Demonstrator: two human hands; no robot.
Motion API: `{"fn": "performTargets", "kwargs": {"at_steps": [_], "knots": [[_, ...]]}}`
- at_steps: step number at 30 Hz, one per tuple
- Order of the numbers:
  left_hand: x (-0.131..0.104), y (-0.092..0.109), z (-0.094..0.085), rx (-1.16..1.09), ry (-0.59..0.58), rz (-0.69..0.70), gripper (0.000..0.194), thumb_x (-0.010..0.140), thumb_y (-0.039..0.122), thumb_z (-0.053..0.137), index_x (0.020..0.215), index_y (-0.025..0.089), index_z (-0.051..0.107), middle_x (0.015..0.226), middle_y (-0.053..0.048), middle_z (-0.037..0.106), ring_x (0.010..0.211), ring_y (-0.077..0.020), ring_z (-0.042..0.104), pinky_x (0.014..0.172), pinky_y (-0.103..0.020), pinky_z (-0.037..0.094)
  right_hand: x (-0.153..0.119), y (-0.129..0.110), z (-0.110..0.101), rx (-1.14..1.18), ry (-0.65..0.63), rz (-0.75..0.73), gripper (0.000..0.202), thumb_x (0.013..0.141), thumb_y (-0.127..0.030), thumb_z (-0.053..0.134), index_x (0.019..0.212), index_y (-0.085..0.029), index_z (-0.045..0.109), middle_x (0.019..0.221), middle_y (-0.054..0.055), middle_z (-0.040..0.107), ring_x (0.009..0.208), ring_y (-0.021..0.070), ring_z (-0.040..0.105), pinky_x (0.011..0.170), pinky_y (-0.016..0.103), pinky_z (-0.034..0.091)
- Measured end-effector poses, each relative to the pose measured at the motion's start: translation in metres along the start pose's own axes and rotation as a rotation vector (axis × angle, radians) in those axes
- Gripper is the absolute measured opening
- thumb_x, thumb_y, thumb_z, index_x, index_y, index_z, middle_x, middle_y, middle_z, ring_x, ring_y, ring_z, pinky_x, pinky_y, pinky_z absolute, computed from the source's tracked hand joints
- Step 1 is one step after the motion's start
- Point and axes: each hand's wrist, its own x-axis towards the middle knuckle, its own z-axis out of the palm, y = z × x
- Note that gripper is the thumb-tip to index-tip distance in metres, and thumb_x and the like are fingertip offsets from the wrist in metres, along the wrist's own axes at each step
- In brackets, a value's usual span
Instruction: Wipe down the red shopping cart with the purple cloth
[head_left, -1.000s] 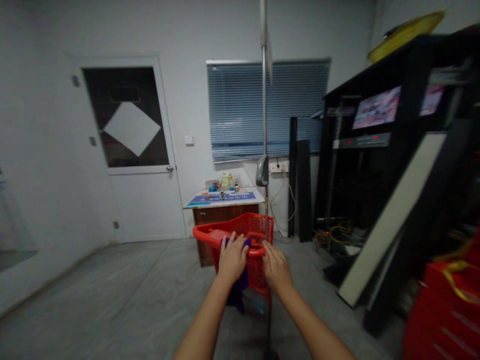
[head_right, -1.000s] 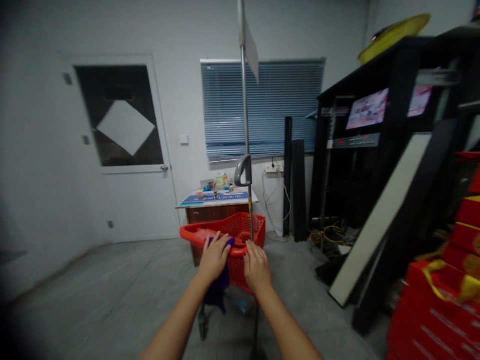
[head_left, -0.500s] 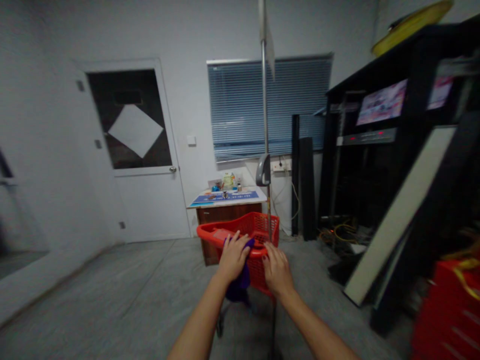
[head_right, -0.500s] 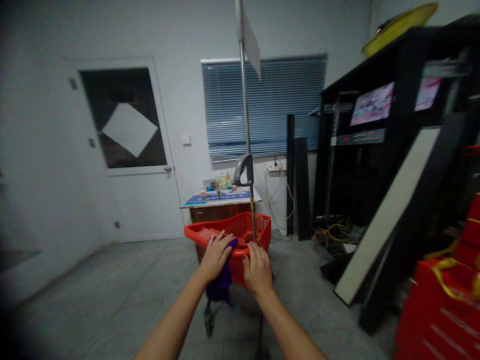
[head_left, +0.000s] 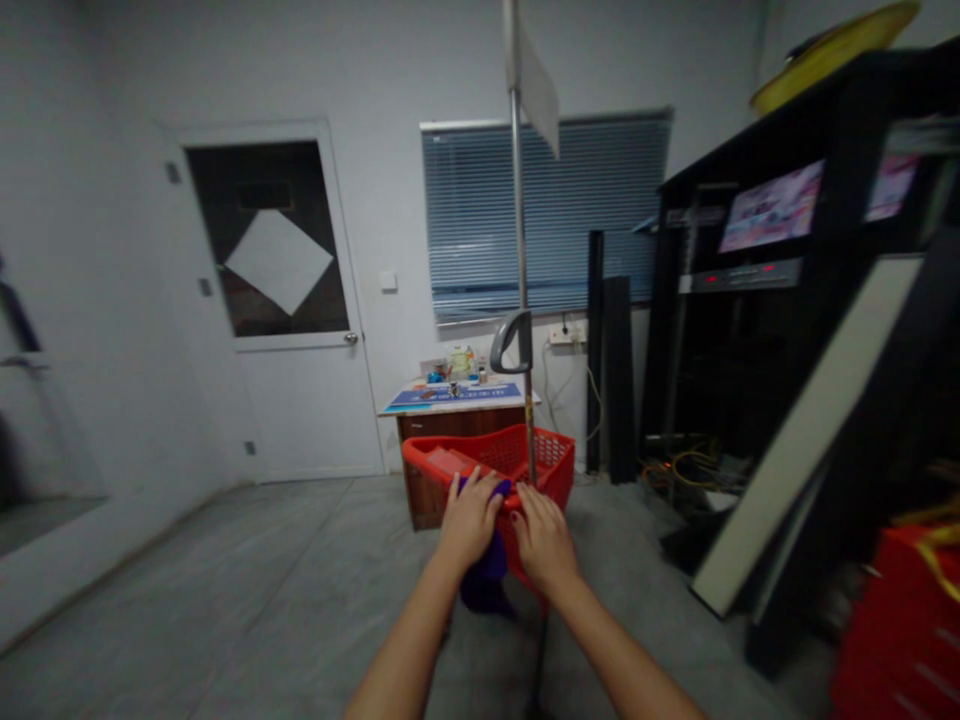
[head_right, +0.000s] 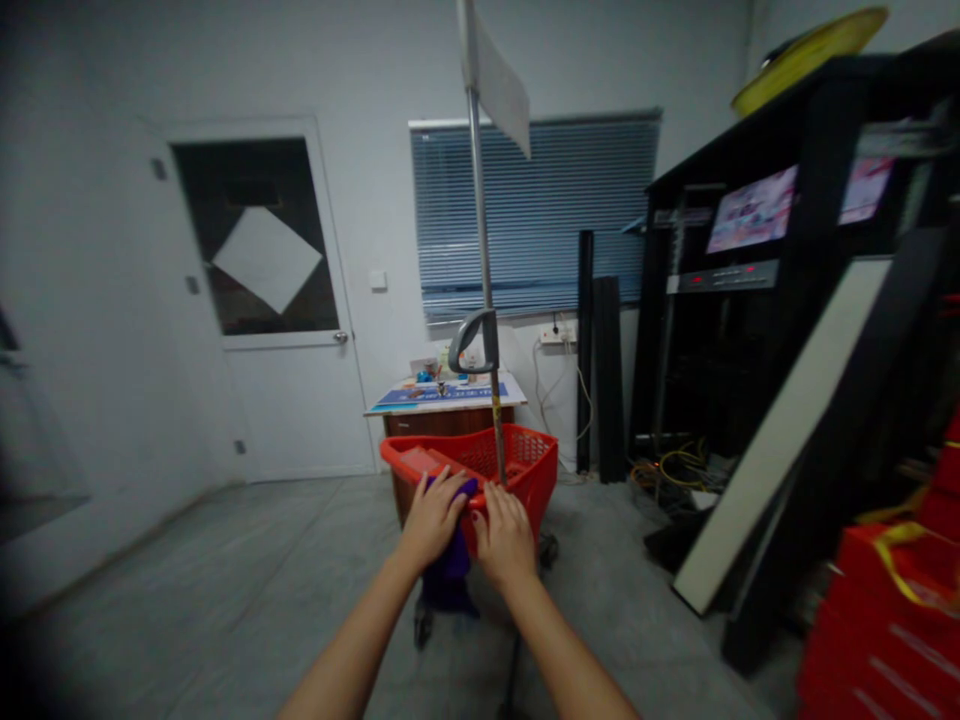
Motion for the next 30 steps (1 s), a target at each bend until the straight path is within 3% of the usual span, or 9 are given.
{"fn": "performTargets", "kwargs": {"at_steps": [6, 14, 23, 27, 30], "knots": [[0.004, -0.016, -0.001, -0.003, 0.031, -0.096, 0.039, 0.100, 0.029, 0.034, 0.134, 0.023, 0.050, 0.142, -0.003, 0.053, 0.140, -0.0230, 0.033, 0.117, -0.051, 0.018, 0.004, 0.007, -0.004, 0.106, -0.054, 0.023, 0.045, 0.099, -0.038, 0.034, 0.133, -0.018, 0.054, 0.131, 0.010, 0.060, 0.123, 0.0246, 0.054, 0.104, 0.047, 0.043], [-0.007, 0.007, 0.008, -0.056, 0.040, -0.016, 0.038, 0.097, 0.024, 0.040, 0.133, 0.025, 0.051, 0.142, -0.004, 0.053, 0.140, -0.0221, 0.033, 0.118, -0.052, 0.017, 0.008, 0.015, -0.005, 0.289, -0.085, 0.039, 0.047, 0.099, -0.045, 0.032, 0.130, -0.020, 0.057, 0.131, 0.010, 0.060, 0.125, 0.0222, 0.053, 0.105, 0.044, 0.043], [0.001, -0.023, 0.007, -0.166, 0.046, -0.003, 0.038, 0.098, 0.027, 0.036, 0.132, 0.024, 0.053, 0.139, -0.006, 0.055, 0.141, -0.0251, 0.032, 0.116, -0.058, 0.015, 0.003, -0.011, 0.009, 0.151, -0.057, 0.116, 0.050, 0.100, -0.043, 0.027, 0.130, -0.018, 0.056, 0.131, 0.010, 0.060, 0.125, 0.0238, 0.052, 0.105, 0.044, 0.040], [0.001, -0.035, 0.000, -0.171, 0.028, -0.046, 0.038, 0.099, 0.029, 0.034, 0.130, 0.022, 0.054, 0.136, -0.006, 0.057, 0.140, -0.0236, 0.034, 0.116, -0.056, 0.017, -0.004, -0.024, 0.014, 0.098, -0.071, 0.040, 0.050, 0.099, -0.040, 0.030, 0.139, -0.018, 0.047, 0.139, 0.010, 0.054, 0.130, 0.0239, 0.046, 0.107, 0.044, 0.038], [-0.002, -0.034, -0.004, -0.128, 0.038, -0.086, 0.038, 0.098, 0.028, 0.035, 0.129, 0.021, 0.055, 0.135, -0.007, 0.058, 0.139, -0.0238, 0.036, 0.115, -0.055, 0.019, -0.007, -0.029, 0.016, 0.091, -0.086, -0.034, 0.054, 0.098, -0.040, 0.033, 0.146, -0.016, 0.037, 0.146, 0.010, 0.045, 0.136, 0.0240, 0.040, 0.109, 0.043, 0.037]]}}
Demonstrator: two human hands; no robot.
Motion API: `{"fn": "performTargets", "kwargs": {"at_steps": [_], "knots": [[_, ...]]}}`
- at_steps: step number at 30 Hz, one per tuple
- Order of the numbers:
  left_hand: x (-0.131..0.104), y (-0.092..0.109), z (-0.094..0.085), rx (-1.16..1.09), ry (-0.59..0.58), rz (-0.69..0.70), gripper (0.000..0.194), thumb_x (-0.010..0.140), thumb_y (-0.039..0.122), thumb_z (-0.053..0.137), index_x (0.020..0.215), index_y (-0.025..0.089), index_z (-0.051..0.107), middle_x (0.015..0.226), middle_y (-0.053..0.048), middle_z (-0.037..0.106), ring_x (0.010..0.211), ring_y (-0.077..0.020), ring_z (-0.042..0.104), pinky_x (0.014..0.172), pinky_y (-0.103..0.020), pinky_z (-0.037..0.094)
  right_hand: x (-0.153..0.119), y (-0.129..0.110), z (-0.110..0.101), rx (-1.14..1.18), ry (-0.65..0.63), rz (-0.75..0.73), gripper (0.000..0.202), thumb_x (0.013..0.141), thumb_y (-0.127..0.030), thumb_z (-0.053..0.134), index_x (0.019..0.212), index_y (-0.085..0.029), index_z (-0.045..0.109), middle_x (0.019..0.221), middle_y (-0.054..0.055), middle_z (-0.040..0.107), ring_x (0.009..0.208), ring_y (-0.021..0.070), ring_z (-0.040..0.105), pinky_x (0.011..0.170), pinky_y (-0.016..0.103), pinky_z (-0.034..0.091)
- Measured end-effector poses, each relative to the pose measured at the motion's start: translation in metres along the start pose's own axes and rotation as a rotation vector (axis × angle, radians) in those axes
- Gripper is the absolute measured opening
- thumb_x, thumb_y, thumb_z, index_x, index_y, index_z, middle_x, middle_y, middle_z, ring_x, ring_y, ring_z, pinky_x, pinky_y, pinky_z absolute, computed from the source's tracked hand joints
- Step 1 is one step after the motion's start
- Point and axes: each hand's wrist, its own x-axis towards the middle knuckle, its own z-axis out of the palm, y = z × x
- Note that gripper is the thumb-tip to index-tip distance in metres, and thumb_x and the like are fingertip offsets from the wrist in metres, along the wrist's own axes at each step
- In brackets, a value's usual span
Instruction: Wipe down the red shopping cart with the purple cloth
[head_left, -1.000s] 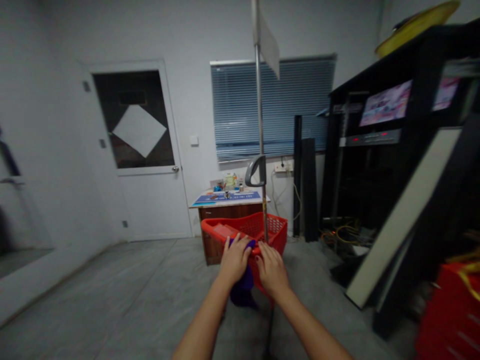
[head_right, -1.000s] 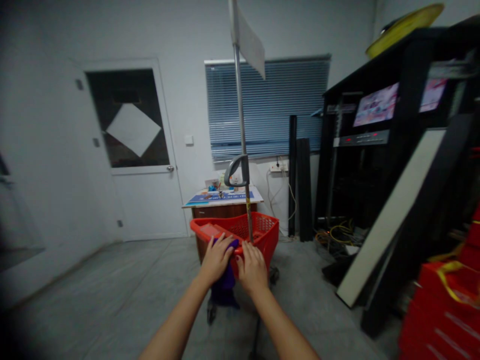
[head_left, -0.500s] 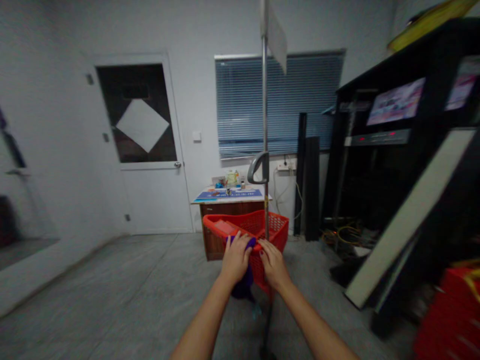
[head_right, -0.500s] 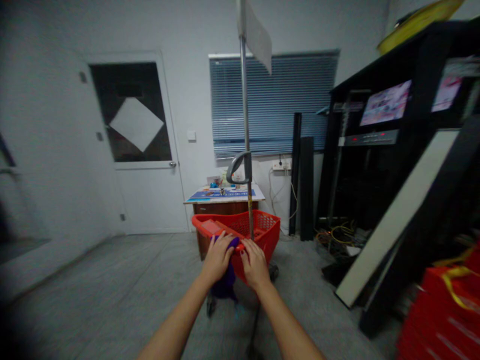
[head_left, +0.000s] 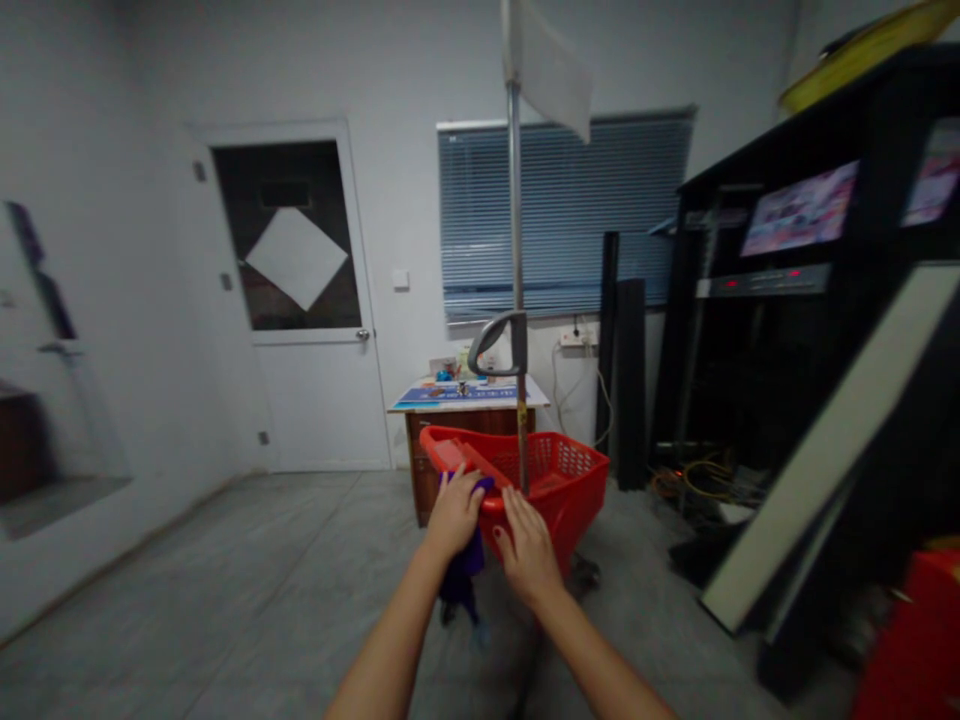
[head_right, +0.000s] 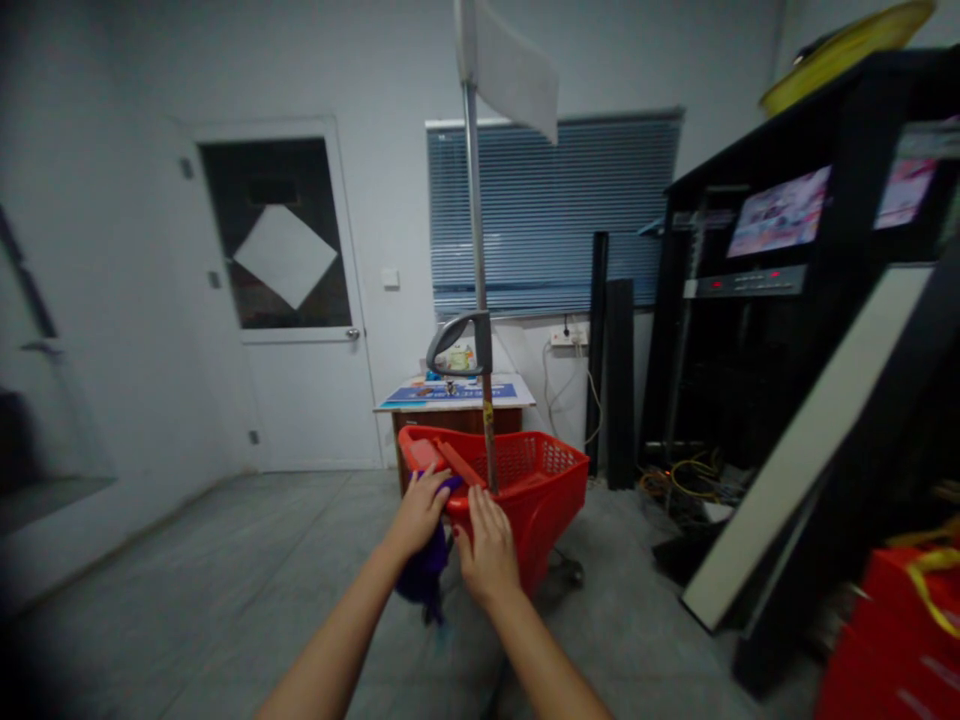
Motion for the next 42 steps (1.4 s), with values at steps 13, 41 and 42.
{"fn": "performTargets", "kwargs": {"at_steps": [13, 41, 42], "knots": [[-0.007, 0.012, -0.012, 0.127, 0.004, -0.099, 0.030, 0.095, 0.026, 0.042, 0.119, 0.024, 0.061, 0.129, -0.006, 0.063, 0.135, -0.0274, 0.041, 0.115, -0.060, 0.013, -0.014, 0.041, -0.003, -0.036, -0.076, 0.040, 0.056, 0.100, -0.039, 0.028, 0.150, -0.015, 0.026, 0.152, 0.010, 0.034, 0.141, 0.0227, 0.031, 0.113, 0.044, 0.033], [-0.025, -0.031, -0.027, 0.355, 0.077, 0.006, 0.037, 0.096, 0.028, 0.041, 0.131, 0.023, 0.053, 0.136, -0.009, 0.057, 0.137, -0.0265, 0.038, 0.118, -0.054, 0.015, 0.003, 0.000, 0.022, -0.090, -0.267, 0.049, 0.052, 0.099, -0.036, 0.031, 0.142, -0.010, 0.042, 0.146, 0.010, 0.045, 0.136, 0.0256, 0.039, 0.113, 0.044, 0.031], [-0.025, -0.032, -0.027, 0.359, 0.090, -0.027, 0.037, 0.096, 0.027, 0.040, 0.131, 0.022, 0.053, 0.137, -0.009, 0.057, 0.137, -0.0268, 0.038, 0.118, -0.055, 0.015, 0.003, -0.001, 0.023, -0.087, -0.265, 0.048, 0.052, 0.099, -0.036, 0.031, 0.142, -0.010, 0.042, 0.146, 0.010, 0.044, 0.136, 0.0255, 0.039, 0.113, 0.044, 0.031]]}}
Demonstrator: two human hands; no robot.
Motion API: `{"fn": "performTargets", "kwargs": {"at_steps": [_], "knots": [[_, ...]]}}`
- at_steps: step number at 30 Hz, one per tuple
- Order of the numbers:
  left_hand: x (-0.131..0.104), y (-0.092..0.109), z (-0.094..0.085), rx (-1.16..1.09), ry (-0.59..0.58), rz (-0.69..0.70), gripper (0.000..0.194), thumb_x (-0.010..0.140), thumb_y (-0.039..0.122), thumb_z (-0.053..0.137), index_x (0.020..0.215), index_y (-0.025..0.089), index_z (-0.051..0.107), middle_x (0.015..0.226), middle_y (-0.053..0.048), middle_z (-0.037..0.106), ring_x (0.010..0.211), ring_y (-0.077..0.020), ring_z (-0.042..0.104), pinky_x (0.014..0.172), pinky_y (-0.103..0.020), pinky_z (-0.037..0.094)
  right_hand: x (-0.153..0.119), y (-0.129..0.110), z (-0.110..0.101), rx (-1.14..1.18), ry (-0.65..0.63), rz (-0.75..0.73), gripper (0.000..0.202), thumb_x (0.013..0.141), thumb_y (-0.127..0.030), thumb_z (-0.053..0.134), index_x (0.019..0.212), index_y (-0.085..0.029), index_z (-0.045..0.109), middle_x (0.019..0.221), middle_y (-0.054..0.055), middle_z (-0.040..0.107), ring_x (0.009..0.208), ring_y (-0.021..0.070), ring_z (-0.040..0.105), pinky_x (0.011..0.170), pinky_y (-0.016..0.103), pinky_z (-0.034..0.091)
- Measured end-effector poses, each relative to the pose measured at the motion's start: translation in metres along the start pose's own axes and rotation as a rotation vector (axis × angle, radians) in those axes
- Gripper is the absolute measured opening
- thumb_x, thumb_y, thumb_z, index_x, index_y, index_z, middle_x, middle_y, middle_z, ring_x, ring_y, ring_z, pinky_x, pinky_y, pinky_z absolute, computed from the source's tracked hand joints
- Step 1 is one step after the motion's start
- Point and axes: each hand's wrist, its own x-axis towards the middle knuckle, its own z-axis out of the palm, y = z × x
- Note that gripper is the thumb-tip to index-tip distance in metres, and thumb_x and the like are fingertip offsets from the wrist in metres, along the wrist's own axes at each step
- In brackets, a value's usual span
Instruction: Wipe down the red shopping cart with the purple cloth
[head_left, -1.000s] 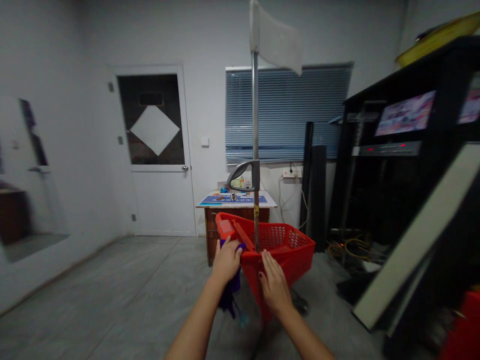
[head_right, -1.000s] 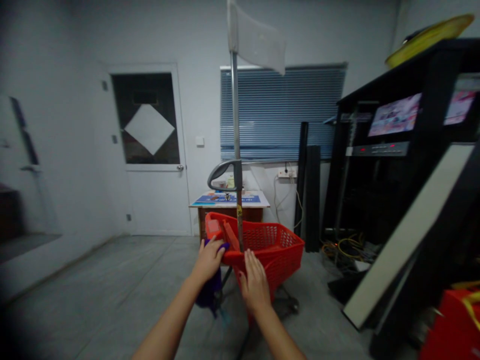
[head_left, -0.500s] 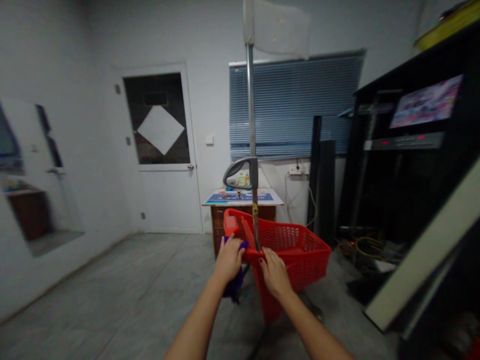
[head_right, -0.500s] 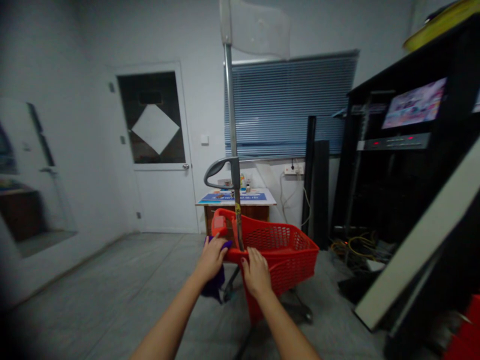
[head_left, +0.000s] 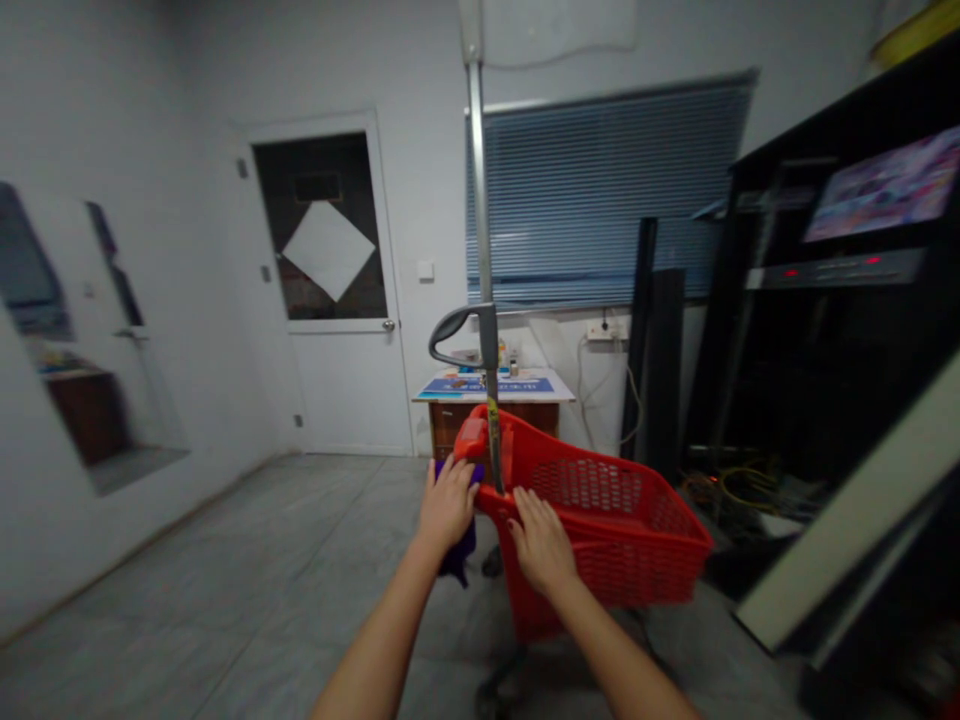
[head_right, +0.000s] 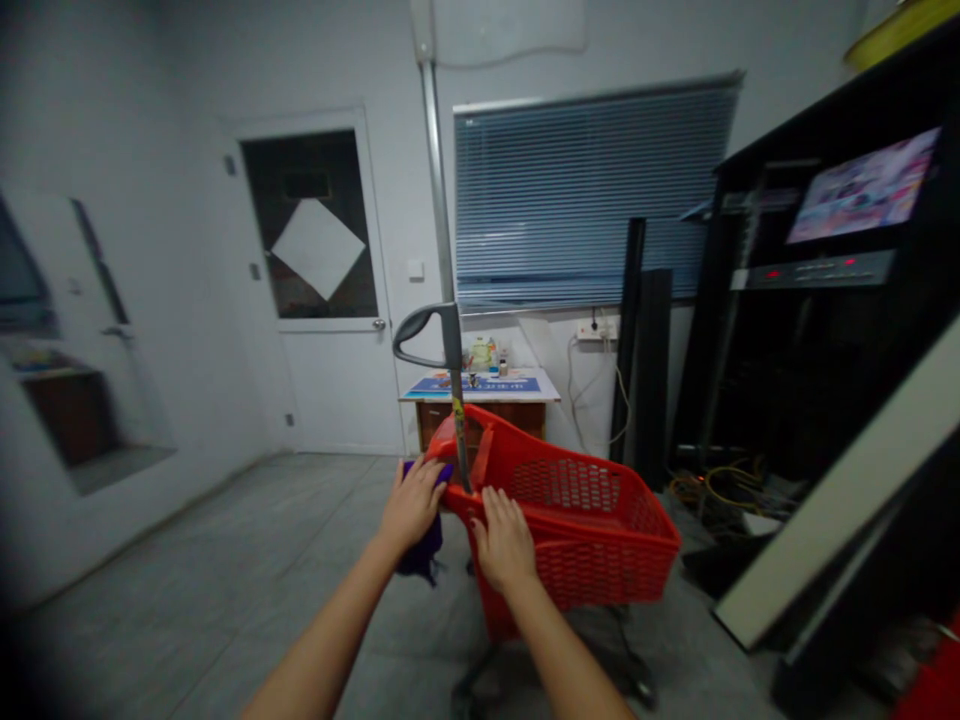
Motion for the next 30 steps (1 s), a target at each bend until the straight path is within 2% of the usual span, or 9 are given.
{"fn": "performTargets", "kwargs": {"at_steps": [2, 6, 10, 15, 19, 21, 23, 27, 30], "knots": [[-0.001, 0.002, 0.003, 0.009, 0.014, -0.039, 0.038, 0.096, 0.026, 0.039, 0.131, 0.020, 0.053, 0.139, -0.010, 0.054, 0.138, -0.0276, 0.036, 0.117, -0.056, 0.016, 0.000, -0.003, 0.003, 0.007, 0.007, 0.002, 0.051, 0.099, -0.035, 0.031, 0.142, -0.010, 0.042, 0.146, 0.010, 0.045, 0.136, 0.0251, 0.038, 0.113, 0.044, 0.031], [-0.007, 0.013, 0.013, 0.023, 0.030, -0.019, 0.042, 0.095, 0.024, 0.041, 0.136, 0.019, 0.049, 0.145, -0.010, 0.048, 0.142, -0.0284, 0.030, 0.116, -0.055, 0.019, 0.000, -0.007, 0.007, 0.013, 0.017, 0.006, 0.052, 0.098, -0.036, 0.032, 0.142, -0.010, 0.042, 0.146, 0.011, 0.045, 0.136, 0.0258, 0.038, 0.113, 0.046, 0.031], [-0.006, 0.005, 0.009, 0.013, -0.005, 0.032, 0.043, 0.095, 0.024, 0.042, 0.137, 0.022, 0.048, 0.146, -0.007, 0.047, 0.142, -0.0261, 0.030, 0.118, -0.054, 0.014, -0.001, -0.007, 0.007, 0.023, 0.039, -0.001, 0.052, 0.098, -0.037, 0.034, 0.143, -0.012, 0.042, 0.145, 0.011, 0.046, 0.136, 0.0260, 0.038, 0.112, 0.048, 0.032], [-0.001, -0.004, 0.007, 0.006, 0.017, -0.118, 0.043, 0.095, 0.024, 0.040, 0.137, 0.021, 0.048, 0.148, -0.009, 0.045, 0.140, -0.0278, 0.033, 0.117, -0.056, 0.015, -0.003, -0.008, 0.010, 0.030, 0.059, -0.010, 0.052, 0.098, -0.038, 0.035, 0.143, -0.014, 0.041, 0.146, 0.010, 0.045, 0.136, 0.0260, 0.038, 0.112, 0.048, 0.032], [-0.005, 0.002, 0.009, 0.020, 0.009, -0.058, 0.042, 0.094, 0.024, 0.042, 0.136, 0.022, 0.050, 0.147, -0.008, 0.046, 0.142, -0.0278, 0.029, 0.118, -0.055, 0.014, -0.004, -0.008, 0.012, 0.017, 0.073, -0.008, 0.053, 0.098, -0.038, 0.034, 0.144, -0.013, 0.040, 0.146, 0.011, 0.045, 0.137, 0.0258, 0.037, 0.112, 0.048, 0.032], [-0.006, 0.001, 0.007, 0.008, -0.004, -0.009, 0.042, 0.094, 0.026, 0.044, 0.136, 0.024, 0.051, 0.147, -0.007, 0.046, 0.142, -0.0272, 0.028, 0.118, -0.055, 0.012, -0.004, -0.007, 0.013, 0.016, 0.070, -0.009, 0.053, 0.098, -0.039, 0.034, 0.144, -0.014, 0.039, 0.146, 0.011, 0.045, 0.137, 0.0255, 0.037, 0.112, 0.048, 0.032], [-0.006, -0.003, 0.007, -0.004, -0.001, -0.019, 0.043, 0.093, 0.027, 0.046, 0.136, 0.027, 0.050, 0.149, -0.006, 0.043, 0.143, -0.0272, 0.028, 0.118, -0.055, 0.012, -0.004, -0.008, 0.013, 0.018, 0.066, -0.005, 0.053, 0.098, -0.039, 0.034, 0.145, -0.015, 0.038, 0.146, 0.010, 0.045, 0.138, 0.0254, 0.036, 0.112, 0.048, 0.031], [-0.008, -0.007, 0.018, -0.009, 0.058, -0.135, 0.045, 0.095, 0.025, 0.042, 0.139, 0.025, 0.046, 0.153, -0.007, 0.036, 0.143, -0.0286, 0.028, 0.116, -0.057, 0.019, -0.004, -0.011, 0.012, 0.030, 0.061, 0.015, 0.053, 0.097, -0.039, 0.035, 0.145, -0.017, 0.038, 0.147, 0.009, 0.044, 0.138, 0.0259, 0.036, 0.112, 0.049, 0.031], [-0.015, -0.005, 0.030, -0.026, 0.108, -0.123, 0.047, 0.094, 0.021, 0.040, 0.140, 0.024, 0.044, 0.154, -0.007, 0.035, 0.144, -0.0287, 0.024, 0.115, -0.057, 0.022, -0.002, -0.009, 0.011, 0.076, 0.045, 0.020, 0.053, 0.098, -0.039, 0.035, 0.146, -0.017, 0.037, 0.148, 0.008, 0.042, 0.139, 0.0250, 0.033, 0.113, 0.048, 0.029]]}}
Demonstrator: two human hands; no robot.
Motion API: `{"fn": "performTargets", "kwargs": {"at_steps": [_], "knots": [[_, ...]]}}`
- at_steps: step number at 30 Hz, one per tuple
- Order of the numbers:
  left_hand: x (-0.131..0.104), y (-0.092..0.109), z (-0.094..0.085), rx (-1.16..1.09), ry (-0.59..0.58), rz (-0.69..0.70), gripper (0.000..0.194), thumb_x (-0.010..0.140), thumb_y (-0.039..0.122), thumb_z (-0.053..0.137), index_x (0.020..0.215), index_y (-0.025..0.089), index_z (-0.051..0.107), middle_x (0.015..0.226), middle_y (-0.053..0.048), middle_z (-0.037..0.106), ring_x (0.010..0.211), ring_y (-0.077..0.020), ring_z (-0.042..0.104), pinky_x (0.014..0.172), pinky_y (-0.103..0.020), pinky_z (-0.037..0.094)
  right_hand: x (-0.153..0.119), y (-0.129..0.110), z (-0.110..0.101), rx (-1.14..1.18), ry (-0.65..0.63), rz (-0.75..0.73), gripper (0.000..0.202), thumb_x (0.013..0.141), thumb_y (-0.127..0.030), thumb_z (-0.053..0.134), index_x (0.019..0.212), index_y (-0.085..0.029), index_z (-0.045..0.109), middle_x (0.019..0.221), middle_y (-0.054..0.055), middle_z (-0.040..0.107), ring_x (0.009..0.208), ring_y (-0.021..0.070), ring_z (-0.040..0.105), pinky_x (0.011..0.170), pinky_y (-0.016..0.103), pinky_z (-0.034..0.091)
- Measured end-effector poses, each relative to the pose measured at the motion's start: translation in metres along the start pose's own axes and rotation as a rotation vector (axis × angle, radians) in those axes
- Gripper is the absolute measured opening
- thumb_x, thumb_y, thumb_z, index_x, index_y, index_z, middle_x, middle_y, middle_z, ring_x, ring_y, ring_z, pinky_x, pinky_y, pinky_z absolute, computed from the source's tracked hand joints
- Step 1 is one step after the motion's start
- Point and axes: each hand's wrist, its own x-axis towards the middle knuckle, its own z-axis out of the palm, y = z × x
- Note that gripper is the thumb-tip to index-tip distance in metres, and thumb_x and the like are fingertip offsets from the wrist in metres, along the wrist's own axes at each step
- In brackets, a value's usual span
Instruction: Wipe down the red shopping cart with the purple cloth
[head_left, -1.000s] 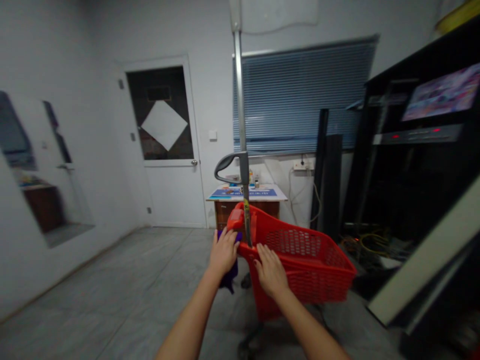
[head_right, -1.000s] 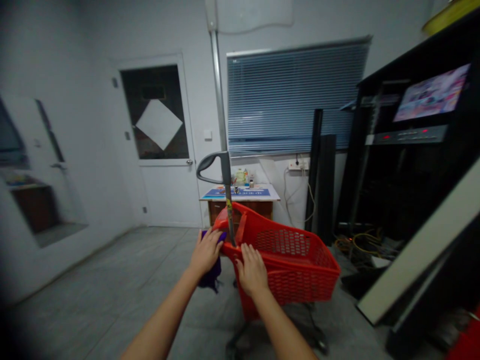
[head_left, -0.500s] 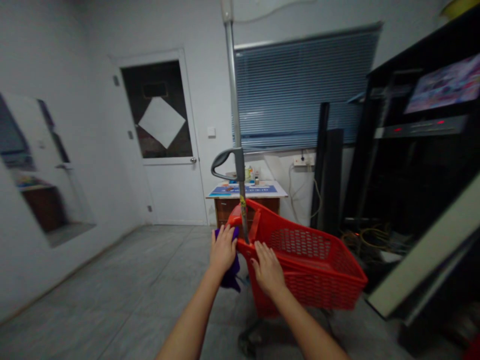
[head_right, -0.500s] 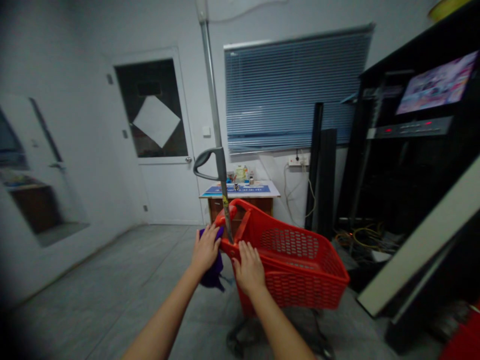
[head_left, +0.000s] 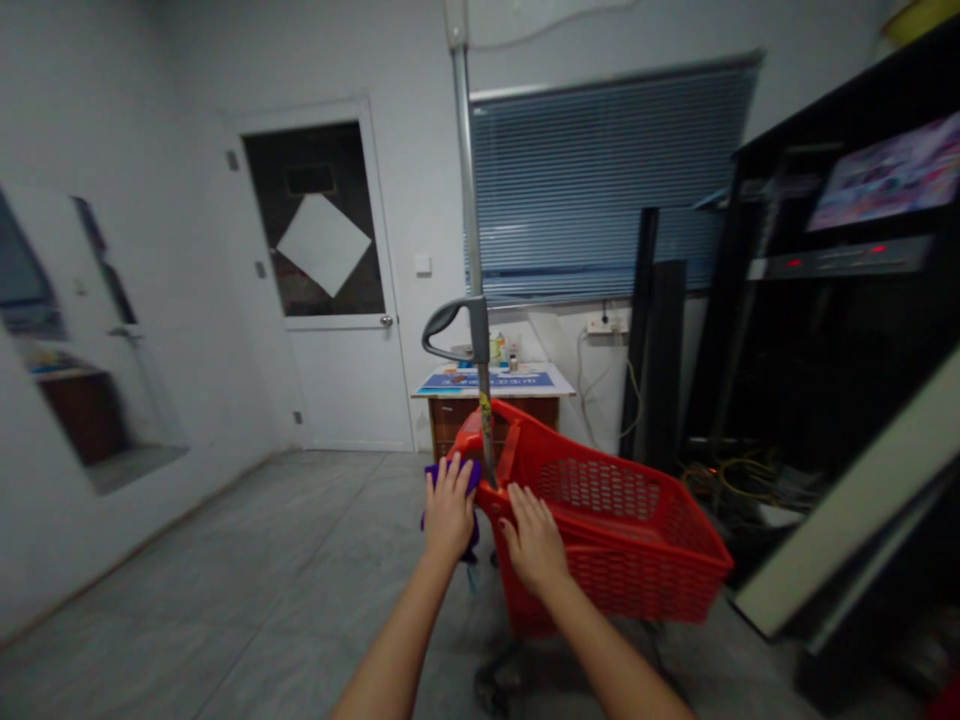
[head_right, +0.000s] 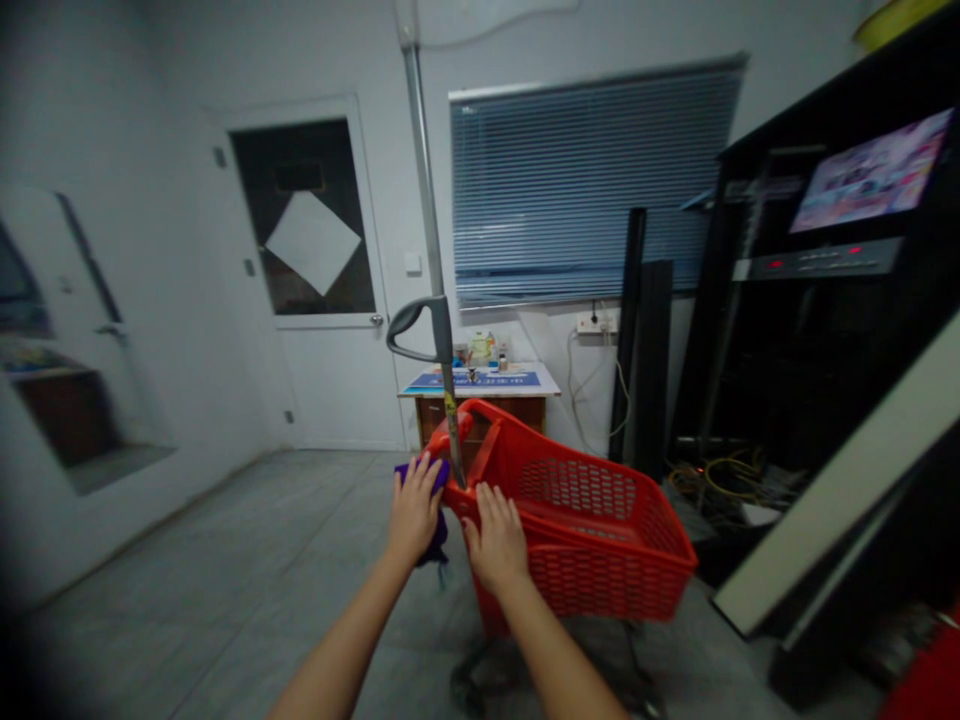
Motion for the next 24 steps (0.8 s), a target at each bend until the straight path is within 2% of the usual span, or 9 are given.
{"fn": "performTargets", "kwargs": {"at_steps": [5, 9, 12, 15, 17, 19, 24], "knots": [[-0.016, 0.004, 0.003, -0.067, 0.052, 0.052, 0.054, 0.091, 0.010, 0.036, 0.143, 0.025, 0.041, 0.151, -0.006, 0.041, 0.143, -0.0242, 0.027, 0.116, -0.055, 0.023, 0.000, 0.020, -0.002, 0.156, -0.082, -0.052, 0.054, 0.099, -0.042, 0.029, 0.147, -0.018, 0.033, 0.150, 0.009, 0.039, 0.140, 0.0214, 0.031, 0.113, 0.046, 0.030], [-0.018, 0.025, 0.002, -0.077, 0.072, 0.179, 0.054, 0.092, 0.010, 0.035, 0.145, 0.023, 0.038, 0.149, -0.007, 0.043, 0.141, -0.0204, 0.031, 0.119, -0.050, 0.017, -0.007, 0.039, 0.004, 0.144, -0.058, -0.021, 0.055, 0.099, -0.044, 0.028, 0.146, -0.016, 0.036, 0.149, 0.010, 0.040, 0.139, 0.0209, 0.034, 0.113, 0.045, 0.032], [-0.012, 0.043, 0.005, -0.060, 0.002, 0.280, 0.053, 0.093, 0.011, 0.036, 0.144, 0.025, 0.040, 0.149, -0.004, 0.043, 0.143, -0.0204, 0.026, 0.120, -0.049, 0.015, -0.016, 0.056, 0.006, 0.053, -0.023, 0.067, 0.055, 0.099, -0.044, 0.027, 0.142, -0.014, 0.043, 0.145, 0.012, 0.045, 0.136, 0.0233, 0.040, 0.112, 0.045, 0.033], [-0.007, 0.049, 0.011, -0.036, -0.095, 0.356, 0.050, 0.093, 0.014, 0.039, 0.141, 0.027, 0.045, 0.149, -0.003, 0.041, 0.145, -0.0228, 0.022, 0.119, -0.050, 0.017, -0.027, 0.079, -0.001, -0.040, -0.014, 0.150, 0.055, 0.098, -0.043, 0.027, 0.139, -0.013, 0.048, 0.141, 0.013, 0.050, 0.134, 0.0257, 0.042, 0.111, 0.048, 0.033], [-0.007, 0.051, 0.017, -0.034, -0.110, 0.354, 0.049, 0.093, 0.016, 0.041, 0.141, 0.025, 0.046, 0.149, -0.005, 0.042, 0.144, -0.0241, 0.023, 0.119, -0.051, 0.019, -0.035, 0.094, -0.008, -0.082, -0.032, 0.177, 0.052, 0.098, -0.041, 0.028, 0.136, -0.015, 0.052, 0.137, 0.012, 0.054, 0.131, 0.0263, 0.046, 0.110, 0.049, 0.033], [-0.009, 0.054, 0.023, -0.039, -0.104, 0.333, 0.046, 0.094, 0.019, 0.041, 0.139, 0.022, 0.048, 0.148, -0.007, 0.044, 0.144, -0.0250, 0.025, 0.118, -0.051, 0.020, -0.040, 0.104, -0.015, -0.083, -0.046, 0.142, 0.049, 0.097, -0.039, 0.031, 0.136, -0.017, 0.052, 0.136, 0.010, 0.055, 0.129, 0.0242, 0.048, 0.109, 0.047, 0.034], [-0.013, 0.068, 0.030, -0.015, -0.108, 0.286, 0.042, 0.096, 0.025, 0.040, 0.137, 0.021, 0.050, 0.141, -0.009, 0.052, 0.138, -0.0263, 0.038, 0.118, -0.051, 0.021, -0.044, 0.105, -0.023, -0.087, -0.040, 0.133, 0.048, 0.096, -0.035, 0.034, 0.138, -0.017, 0.049, 0.138, 0.009, 0.054, 0.128, 0.0226, 0.048, 0.109, 0.044, 0.035]]}}
